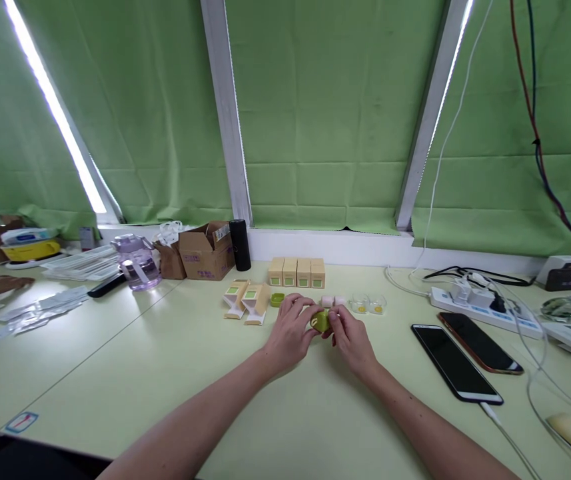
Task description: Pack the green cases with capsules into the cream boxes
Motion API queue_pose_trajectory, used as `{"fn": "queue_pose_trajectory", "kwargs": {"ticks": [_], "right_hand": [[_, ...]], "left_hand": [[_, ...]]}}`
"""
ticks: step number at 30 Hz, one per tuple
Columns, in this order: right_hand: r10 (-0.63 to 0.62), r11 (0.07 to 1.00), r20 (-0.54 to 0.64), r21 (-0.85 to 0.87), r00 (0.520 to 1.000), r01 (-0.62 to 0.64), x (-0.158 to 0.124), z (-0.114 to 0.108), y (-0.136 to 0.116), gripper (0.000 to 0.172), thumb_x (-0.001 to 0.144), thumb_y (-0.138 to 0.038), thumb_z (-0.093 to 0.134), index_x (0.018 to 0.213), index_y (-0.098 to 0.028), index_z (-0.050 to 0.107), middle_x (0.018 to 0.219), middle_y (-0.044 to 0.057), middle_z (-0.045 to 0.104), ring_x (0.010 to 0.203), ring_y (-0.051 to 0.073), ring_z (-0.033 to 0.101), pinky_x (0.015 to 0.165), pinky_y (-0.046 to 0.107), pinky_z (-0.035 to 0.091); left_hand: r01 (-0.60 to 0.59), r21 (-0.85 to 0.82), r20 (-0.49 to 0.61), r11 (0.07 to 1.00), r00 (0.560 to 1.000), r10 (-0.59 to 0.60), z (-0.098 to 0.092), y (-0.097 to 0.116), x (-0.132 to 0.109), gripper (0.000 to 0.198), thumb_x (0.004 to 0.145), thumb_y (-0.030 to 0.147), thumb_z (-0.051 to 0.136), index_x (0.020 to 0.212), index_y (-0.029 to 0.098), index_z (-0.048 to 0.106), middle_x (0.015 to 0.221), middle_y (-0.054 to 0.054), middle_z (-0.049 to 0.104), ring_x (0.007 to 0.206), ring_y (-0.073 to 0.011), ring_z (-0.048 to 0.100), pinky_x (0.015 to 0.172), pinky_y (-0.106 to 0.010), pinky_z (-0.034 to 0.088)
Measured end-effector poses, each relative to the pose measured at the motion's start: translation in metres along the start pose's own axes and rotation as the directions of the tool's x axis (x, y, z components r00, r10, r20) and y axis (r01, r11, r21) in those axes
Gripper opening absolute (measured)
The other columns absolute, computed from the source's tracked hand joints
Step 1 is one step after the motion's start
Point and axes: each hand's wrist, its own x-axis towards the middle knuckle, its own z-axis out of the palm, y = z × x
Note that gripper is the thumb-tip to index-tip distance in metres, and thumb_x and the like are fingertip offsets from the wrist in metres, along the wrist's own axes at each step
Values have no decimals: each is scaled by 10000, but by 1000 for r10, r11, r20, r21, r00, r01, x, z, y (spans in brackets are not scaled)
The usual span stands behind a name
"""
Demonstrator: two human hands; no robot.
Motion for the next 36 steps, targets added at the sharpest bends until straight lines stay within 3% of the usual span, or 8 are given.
{"fn": "queue_pose_trajectory", "kwargs": {"ticks": [6,11,20,25,29,33,34,36], "right_hand": [[-113,960,-107,-268,988,80,3,-7,8,219,1010,-425,486,993,-249,616,839,22,734,704,205,670,618,305,475],[-311,826,-152,-532,938,188,15,-13,25,155,927,-243,547,1036,-254,657,922,50,722,893,269,634,681,360,482],[-384,558,34,-788,923,262,46,-13,40,357,811,-69,662,1126,-235,682,1167,129,686,1178,362,514,942,511,437],[-302,447,138,-853,943,268,64,-3,39,289,789,-65,645,1042,-188,715,1257,184,640,1253,380,467,1015,536,396],[-262,467,140,-848,955,252,70,4,39,237,781,-20,610,909,-181,728,1223,193,646,1271,374,460,1062,538,344],[-263,501,96,-837,960,221,69,6,35,276,827,-27,569,986,-181,735,1198,180,657,1256,356,466,1051,507,344],[-262,540,58,-818,963,197,67,6,33,276,857,-56,559,1027,-184,733,1210,176,656,1253,355,464,1042,505,350],[-232,715,-87,-690,969,109,64,7,27,240,916,-179,564,1092,-202,726,1219,158,662,1232,356,472,1014,507,375]], "left_hand": [[221,-275,-102,936,961,-257,3,-11,4,424,804,127,762,1192,248,640,1181,-72,663,1159,-274,558,1000,-463,487],[406,-489,-33,772,876,-482,5,-25,7,440,772,170,784,1186,231,647,1231,-78,692,1079,-233,640,946,-413,515],[434,-678,39,594,828,-560,10,-34,5,502,723,196,809,1182,186,608,1197,-99,710,1079,-228,670,912,-364,514],[429,-707,44,563,821,-570,10,-34,5,491,706,193,816,1148,190,605,1197,-105,719,1091,-242,683,886,-359,516],[426,-726,52,540,817,-574,10,-33,6,500,683,186,811,1137,190,602,1194,-105,719,1096,-246,681,891,-356,501],[425,-737,48,525,809,-586,9,-32,8,506,667,193,828,1126,195,616,1178,-97,724,1101,-258,676,876,-344,489],[424,-740,46,522,806,-590,9,-32,8,504,666,192,830,1123,196,619,1176,-96,726,1093,-257,677,873,-343,489],[422,-744,42,518,803,-595,8,-31,8,498,658,178,829,1111,197,623,1165,-92,729,1059,-249,684,871,-343,491]]}}
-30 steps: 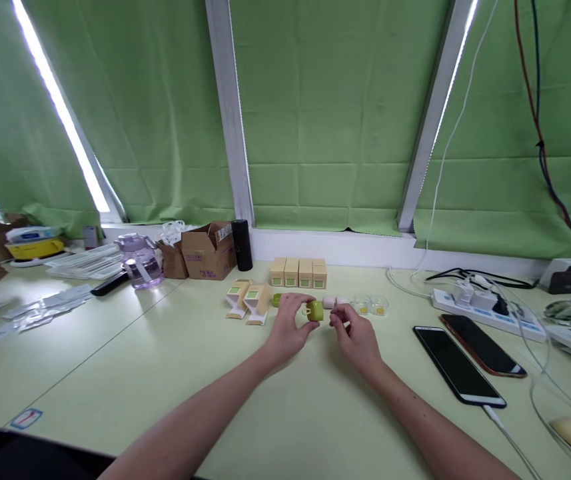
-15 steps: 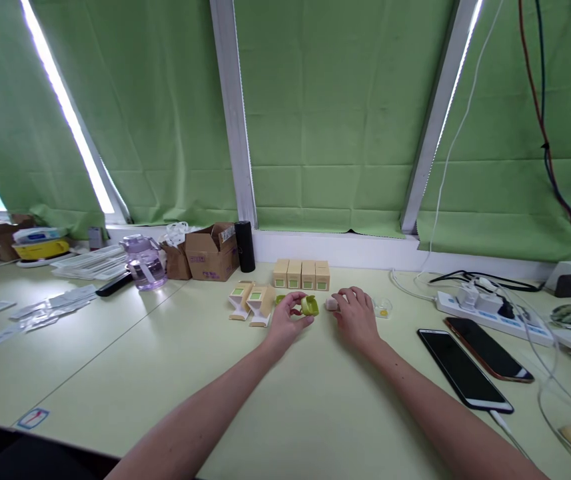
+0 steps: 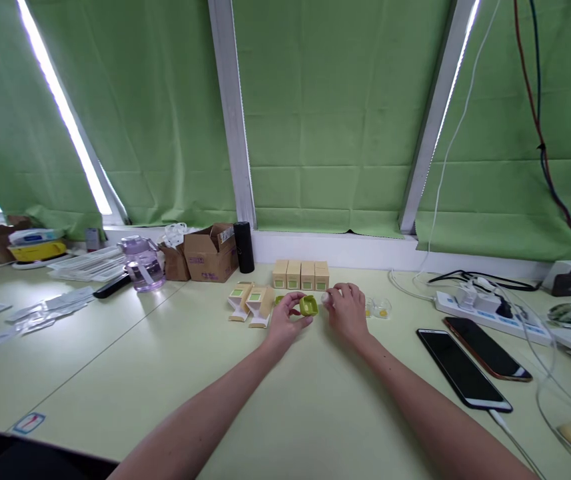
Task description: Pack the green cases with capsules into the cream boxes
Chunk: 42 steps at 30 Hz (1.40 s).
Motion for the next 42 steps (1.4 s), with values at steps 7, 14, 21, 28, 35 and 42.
{"fn": "queue_pose_trajectory", "kwargs": {"ticks": [7,14,21,28,35,42], "right_hand": [[445,369,208,844,871,-390,-19,-15,-14,472,821,-638,676,1014,-212,732,984,97,722,844,252,626,623,335,488],[468,-211,498,865,730,-455,-37,-28,-19,466,614,-547,920,876,-206,740,870,57,714,690,171,609,503,254,479],[298,-197,500,866,813,-460,-41,-41,-28,483,660,-481,921,1005,-236,689,987,70,754,847,227,691,587,278,514],[284,-82,466,883,838,-463,-43,-49,-35,514,620,-435,946,1002,-250,656,919,24,685,802,186,632,576,257,496],[289,-43,421,903,860,-427,-42,-44,-34,467,556,-321,941,930,-231,675,842,-13,628,672,131,563,593,282,502],[386,83,464,843,797,-531,-40,-36,-24,405,522,-267,866,892,-182,725,817,20,691,583,109,471,473,241,348]], "left_hand": [[4,-58,17,998,1000,-3,2,5,-2,505,665,162,817,1122,204,606,1168,-93,732,1085,-252,676,879,-344,498],[-11,-60,46,998,999,14,4,7,-5,510,681,175,812,1142,200,594,1209,-107,722,1121,-253,658,898,-349,493],[-18,-81,64,997,998,23,5,8,-6,515,674,165,815,1140,199,598,1224,-113,721,1120,-255,665,923,-365,502],[-50,-38,61,998,997,52,5,7,-6,493,674,153,805,1123,201,605,1198,-102,732,1094,-244,664,924,-359,467],[-87,3,73,996,994,87,5,3,-5,491,674,129,793,1125,207,615,1216,-104,737,1102,-257,673,929,-367,461],[-105,83,65,991,993,100,3,1,-4,476,688,117,772,1131,214,626,1219,-94,739,1147,-266,670,919,-360,464]]}}
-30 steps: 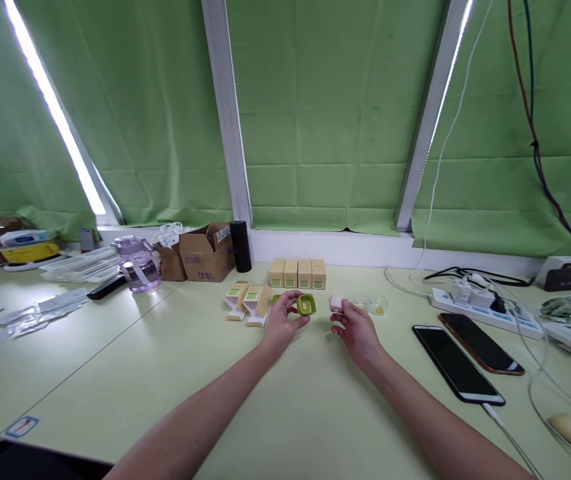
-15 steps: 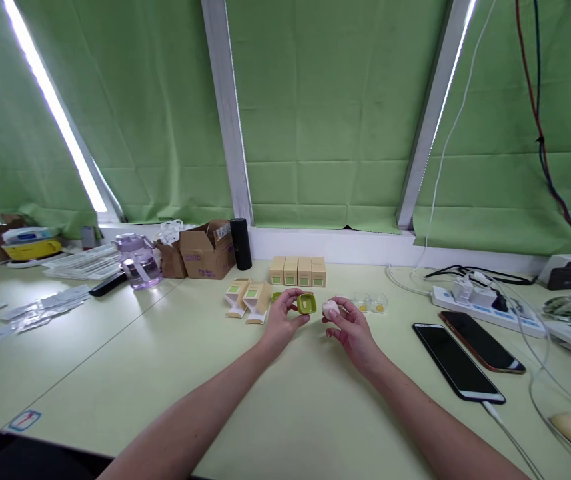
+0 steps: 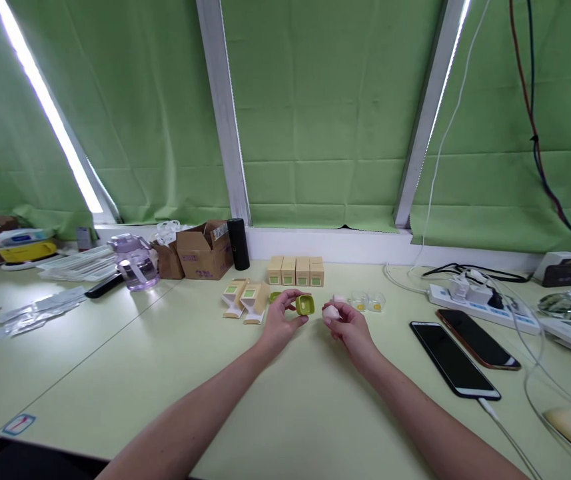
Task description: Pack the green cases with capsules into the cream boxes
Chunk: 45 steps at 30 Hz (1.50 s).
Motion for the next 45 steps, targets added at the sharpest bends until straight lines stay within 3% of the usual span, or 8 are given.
{"fn": "queue_pose_trajectory", "kwargs": {"ticks": [4,10,23,30,38,45], "right_hand": [[49,997,-67,65,997,-44,4,-4,3,452,515,-312,886,928,-191,750,967,71,751,637,134,509,492,247,385],[23,985,2,172,1000,-23,1,-1,0,500,520,-334,927,968,-186,760,943,68,743,652,138,530,528,272,446],[-162,982,-7,-97,987,161,-5,8,-2,547,676,-659,848,930,-190,726,786,27,666,565,122,468,481,274,387],[-236,931,68,-268,969,246,-6,5,2,513,791,-674,755,978,-197,768,804,53,714,610,163,527,551,288,390],[-248,911,67,-324,966,256,-7,4,1,522,785,-695,739,922,-194,789,721,41,695,621,181,533,581,297,392],[-270,891,63,-363,961,274,-10,4,-3,516,837,-699,682,847,-191,770,663,40,673,635,190,546,585,300,396]], "left_hand": [[11,68,-27,998,1000,-9,-1,-3,1,479,694,124,767,1144,216,633,1238,-95,726,1153,-265,664,911,-367,476],[-22,125,-28,992,999,26,-1,-2,0,464,705,118,767,1142,225,652,1222,-86,720,1153,-264,655,912,-379,495],[-107,220,36,970,994,102,2,3,-5,466,738,75,730,1172,240,692,1222,-75,707,1107,-251,638,892,-378,507],[-133,259,58,957,991,122,5,12,-9,500,710,43,727,1160,260,710,1178,-56,715,1038,-238,623,871,-371,495],[-168,252,75,953,985,154,7,14,-11,482,725,80,766,1165,276,737,1127,-72,689,1032,-249,603,874,-375,511],[-191,258,79,947,981,176,7,17,-12,489,739,98,791,1188,288,751,1068,-66,691,1069,-266,598,974,-426,507]]}}
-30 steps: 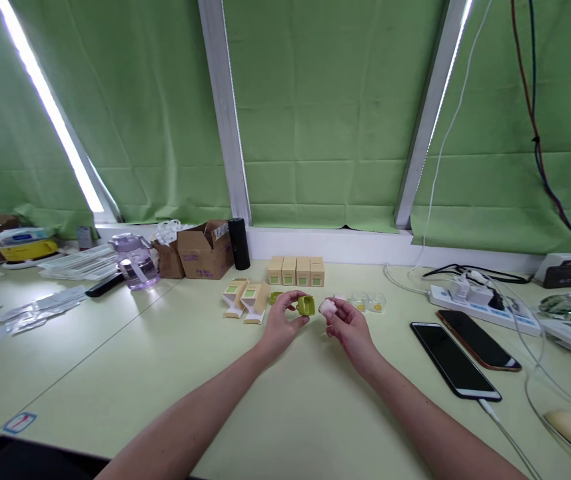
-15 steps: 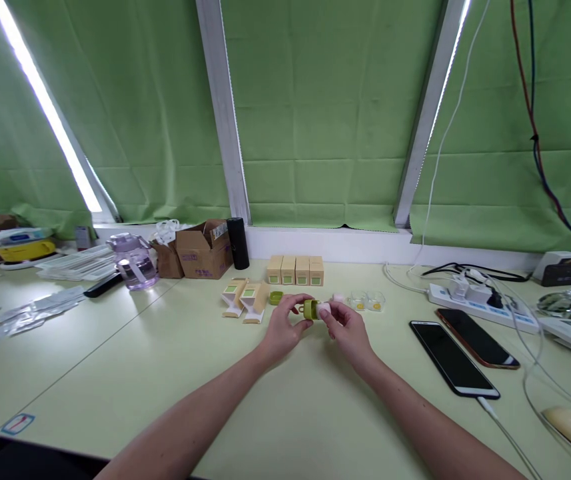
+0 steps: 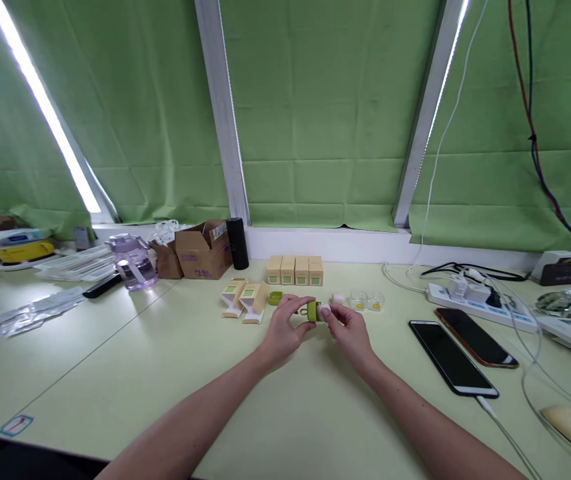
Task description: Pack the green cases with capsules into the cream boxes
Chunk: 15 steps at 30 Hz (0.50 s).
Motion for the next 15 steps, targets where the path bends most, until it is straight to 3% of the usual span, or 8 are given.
{"fn": "queue_pose_trajectory", "kwargs": {"ticks": [7,15], "right_hand": [[4,1000,-10,24,1000,-4,0,1,0,524,825,-721,678,752,-206,735,601,27,639,620,199,555,587,308,404],[7,1000,8,21,1000,-7,1,0,5,507,848,-691,672,803,-195,764,607,23,631,587,172,511,581,299,384]], "left_hand": [[-4,4,9,1000,1000,4,0,-1,0,500,747,122,791,1214,295,747,1045,-62,700,1037,-263,596,943,-421,525],[-13,14,24,1000,1000,13,1,-5,0,531,747,97,799,1233,305,745,1045,-56,715,1065,-268,586,965,-426,504]]}}
